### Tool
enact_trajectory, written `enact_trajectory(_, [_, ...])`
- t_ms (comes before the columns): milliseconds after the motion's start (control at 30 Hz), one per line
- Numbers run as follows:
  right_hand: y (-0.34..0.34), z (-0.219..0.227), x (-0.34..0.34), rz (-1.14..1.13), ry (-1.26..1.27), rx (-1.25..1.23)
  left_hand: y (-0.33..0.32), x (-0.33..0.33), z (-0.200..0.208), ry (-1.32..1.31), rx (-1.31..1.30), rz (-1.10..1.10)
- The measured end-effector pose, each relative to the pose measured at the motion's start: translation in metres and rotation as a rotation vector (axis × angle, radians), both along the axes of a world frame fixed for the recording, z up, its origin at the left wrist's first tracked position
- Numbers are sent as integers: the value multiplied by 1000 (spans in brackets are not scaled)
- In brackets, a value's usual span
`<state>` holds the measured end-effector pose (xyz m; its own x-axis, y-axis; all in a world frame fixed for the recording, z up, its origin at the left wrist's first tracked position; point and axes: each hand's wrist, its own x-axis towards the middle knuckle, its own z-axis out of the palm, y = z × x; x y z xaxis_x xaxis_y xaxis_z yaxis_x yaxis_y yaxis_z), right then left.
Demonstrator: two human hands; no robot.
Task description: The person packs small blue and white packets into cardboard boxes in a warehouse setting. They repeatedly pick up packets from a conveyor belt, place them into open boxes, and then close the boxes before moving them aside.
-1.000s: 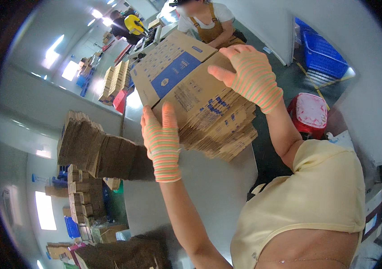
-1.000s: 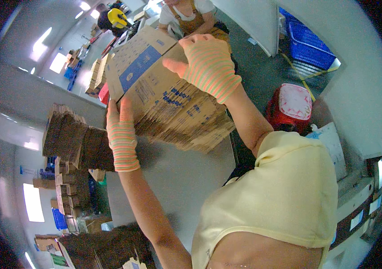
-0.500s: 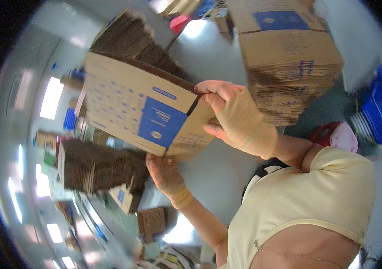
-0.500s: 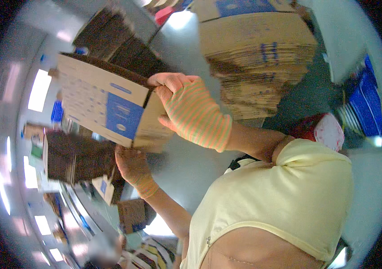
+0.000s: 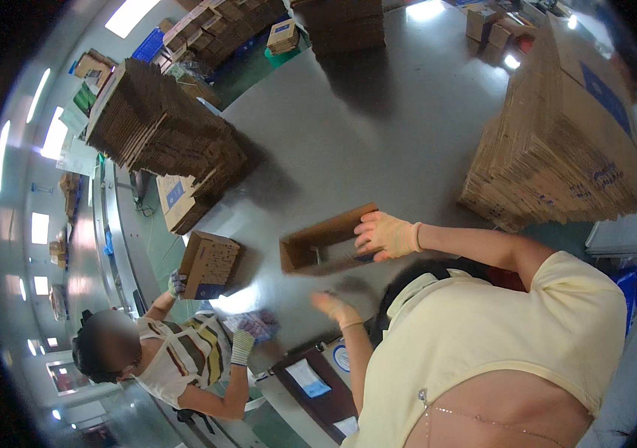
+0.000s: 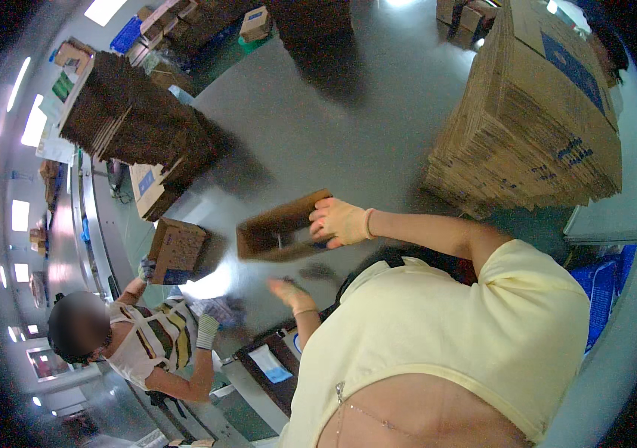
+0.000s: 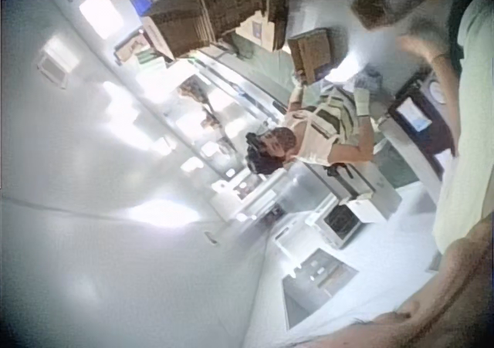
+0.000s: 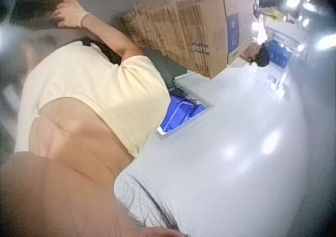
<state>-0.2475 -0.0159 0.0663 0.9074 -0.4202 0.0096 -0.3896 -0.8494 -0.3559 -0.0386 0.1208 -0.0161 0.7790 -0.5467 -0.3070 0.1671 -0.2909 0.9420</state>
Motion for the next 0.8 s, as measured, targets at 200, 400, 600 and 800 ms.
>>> enact_trajectory(200, [11, -22, -16, 290, -112, 42, -1, 17, 66, -1108, 200, -457])
enact_trajectory(400, [10, -23, -8, -107, -375, 485, -50, 17, 76, -1496, 490, -662])
enact_trajectory(600, [10, -35, -6, -52, -404, 150, -65, 8, 64, -1538, 515, -644])
enact_trajectory(800, [16, -37, -4, -108, -392, -31, -22, 19, 16, -1743, -15, -816])
